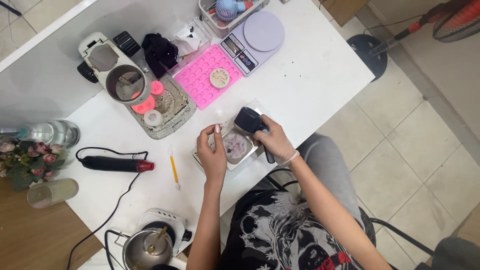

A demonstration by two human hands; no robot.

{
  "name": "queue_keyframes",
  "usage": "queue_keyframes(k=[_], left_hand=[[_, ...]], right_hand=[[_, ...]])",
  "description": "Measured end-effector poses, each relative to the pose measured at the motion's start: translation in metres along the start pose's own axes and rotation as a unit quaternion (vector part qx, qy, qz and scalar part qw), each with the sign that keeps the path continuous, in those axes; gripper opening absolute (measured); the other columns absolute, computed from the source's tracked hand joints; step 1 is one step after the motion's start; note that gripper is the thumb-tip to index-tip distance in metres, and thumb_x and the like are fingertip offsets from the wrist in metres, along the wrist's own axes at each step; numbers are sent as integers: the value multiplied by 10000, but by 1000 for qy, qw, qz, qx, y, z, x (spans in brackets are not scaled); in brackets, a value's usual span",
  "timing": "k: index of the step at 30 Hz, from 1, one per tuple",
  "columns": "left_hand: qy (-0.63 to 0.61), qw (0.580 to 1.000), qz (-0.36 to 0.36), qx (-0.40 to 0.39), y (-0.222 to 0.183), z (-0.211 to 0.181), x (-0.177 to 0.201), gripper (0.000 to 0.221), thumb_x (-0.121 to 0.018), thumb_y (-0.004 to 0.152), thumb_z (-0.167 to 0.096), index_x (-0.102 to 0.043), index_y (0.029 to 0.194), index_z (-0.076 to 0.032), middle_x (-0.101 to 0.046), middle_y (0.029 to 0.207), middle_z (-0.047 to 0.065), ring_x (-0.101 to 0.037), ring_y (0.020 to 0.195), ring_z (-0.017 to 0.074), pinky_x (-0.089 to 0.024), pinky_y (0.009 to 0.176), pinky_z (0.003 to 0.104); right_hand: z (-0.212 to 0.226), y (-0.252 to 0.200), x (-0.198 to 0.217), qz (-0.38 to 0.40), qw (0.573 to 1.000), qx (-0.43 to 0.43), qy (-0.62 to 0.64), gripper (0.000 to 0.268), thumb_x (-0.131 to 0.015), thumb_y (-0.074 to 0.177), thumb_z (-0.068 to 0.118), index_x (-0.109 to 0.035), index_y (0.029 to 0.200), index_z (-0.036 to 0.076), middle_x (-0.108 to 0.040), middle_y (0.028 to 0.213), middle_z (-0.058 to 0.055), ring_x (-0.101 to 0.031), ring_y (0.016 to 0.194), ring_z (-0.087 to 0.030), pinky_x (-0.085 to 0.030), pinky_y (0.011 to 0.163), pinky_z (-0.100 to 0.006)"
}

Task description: Using a heat gun to heat or dry a candle container filled with wax and dried flowers.

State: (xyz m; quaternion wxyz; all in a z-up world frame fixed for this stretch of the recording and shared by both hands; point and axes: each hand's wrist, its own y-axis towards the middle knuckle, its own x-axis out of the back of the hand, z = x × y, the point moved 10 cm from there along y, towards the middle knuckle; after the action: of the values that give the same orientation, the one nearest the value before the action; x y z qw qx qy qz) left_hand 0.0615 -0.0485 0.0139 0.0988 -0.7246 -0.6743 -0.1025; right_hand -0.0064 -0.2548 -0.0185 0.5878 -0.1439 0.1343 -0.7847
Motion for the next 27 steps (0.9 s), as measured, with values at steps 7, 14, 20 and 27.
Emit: queue_keyframes(k=[7,14,20,27], left_hand=[[-14,998,-64,19,-30,-22,27,249,-647,1017,-186,-643,1197,-13,-707,1122,106,-660,1087,210,-496,988,355],[93,992,-24,83,-95,-90,-7,625,-810,823,-256,-566,1359,-47,-761,1133,112,-679,1127,272,-464,1020,453],[25,952,103,288,-108,-78,-109,1123,-865,759,-298,-143,1606,-146,-553,1430,188,-567,1284,305,-452,1050,440],[33,956,-54,285,-93,-51,-135,1113,-775,751,-195,-70,1605,-92,-669,1243,222,-700,1067,380,-565,872,435]], right_hand=[[-4,8,3,44,999,-25,-19,394,-586,834,78,-603,1213,-30,-673,789,-69,-639,690,-121,-544,640,-277],[-36,17,13,144,978,-146,37,491,-651,822,101,-570,1294,-10,-716,914,-99,-689,782,-172,-572,690,-319],[6,17,23,294,949,-104,49,458,-677,905,162,-596,1328,6,-712,1120,-58,-667,1039,-164,-544,931,-323],[89,11,32,403,913,52,-41,424,-738,930,261,-673,1301,67,-685,1184,-60,-643,1112,-189,-524,987,-354]])
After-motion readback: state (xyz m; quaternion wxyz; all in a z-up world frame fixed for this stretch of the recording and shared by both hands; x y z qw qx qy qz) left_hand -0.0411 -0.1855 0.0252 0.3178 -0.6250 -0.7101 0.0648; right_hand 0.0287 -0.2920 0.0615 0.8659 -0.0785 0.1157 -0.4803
